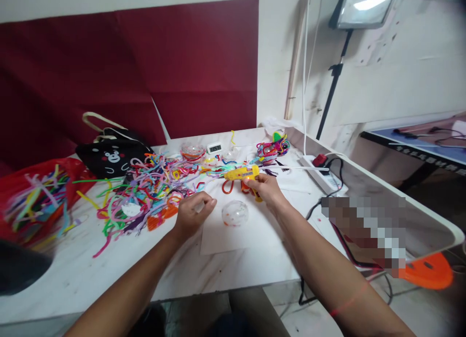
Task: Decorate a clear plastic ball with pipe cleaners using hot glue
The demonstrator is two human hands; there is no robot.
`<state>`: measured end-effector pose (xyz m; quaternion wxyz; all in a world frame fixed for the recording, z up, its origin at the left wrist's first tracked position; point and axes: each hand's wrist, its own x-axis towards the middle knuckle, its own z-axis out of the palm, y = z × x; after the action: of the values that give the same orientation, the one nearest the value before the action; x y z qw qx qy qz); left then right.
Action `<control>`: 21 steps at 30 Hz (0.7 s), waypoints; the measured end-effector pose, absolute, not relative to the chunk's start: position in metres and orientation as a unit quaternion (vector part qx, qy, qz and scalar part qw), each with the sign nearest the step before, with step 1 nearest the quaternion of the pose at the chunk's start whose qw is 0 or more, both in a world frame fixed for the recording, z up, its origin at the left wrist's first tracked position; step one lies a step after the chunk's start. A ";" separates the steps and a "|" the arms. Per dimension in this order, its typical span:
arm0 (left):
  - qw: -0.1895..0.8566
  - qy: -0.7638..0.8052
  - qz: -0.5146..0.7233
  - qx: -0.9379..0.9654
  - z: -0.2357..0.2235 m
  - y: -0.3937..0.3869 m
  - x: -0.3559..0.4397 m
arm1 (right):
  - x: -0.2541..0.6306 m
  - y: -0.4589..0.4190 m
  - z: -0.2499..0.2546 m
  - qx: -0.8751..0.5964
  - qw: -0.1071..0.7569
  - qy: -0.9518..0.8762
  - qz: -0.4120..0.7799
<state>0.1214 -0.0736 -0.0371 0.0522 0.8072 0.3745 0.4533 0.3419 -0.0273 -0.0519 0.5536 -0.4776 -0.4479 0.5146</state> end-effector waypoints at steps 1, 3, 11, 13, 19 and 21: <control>0.047 0.389 0.449 0.803 -0.046 -0.067 0.117 | 0.342 -0.027 -0.052 -0.479 0.555 -0.446 0.514; 0.034 0.410 0.441 0.798 -0.060 -0.059 0.110 | 0.342 -0.027 -0.052 -0.480 0.556 -0.444 0.512; 0.001 0.432 0.408 0.805 -0.071 -0.044 0.090 | 0.344 -0.029 -0.051 -0.486 0.553 -0.449 0.506; 0.002 0.435 0.399 0.807 -0.073 -0.045 0.090 | 0.343 -0.029 -0.050 -0.489 0.552 -0.448 0.505; 0.023 0.424 0.362 0.830 -0.077 -0.050 0.094 | 0.342 -0.033 -0.049 -0.486 0.539 -0.453 0.518; 0.025 0.427 0.360 0.829 -0.077 -0.050 0.094 | 0.342 -0.034 -0.048 -0.488 0.538 -0.449 0.520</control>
<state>0.0941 -0.0496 -0.0765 0.0252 0.8294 0.4269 0.3595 0.3420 -0.0335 -0.0477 0.5377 -0.4883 -0.4490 0.5205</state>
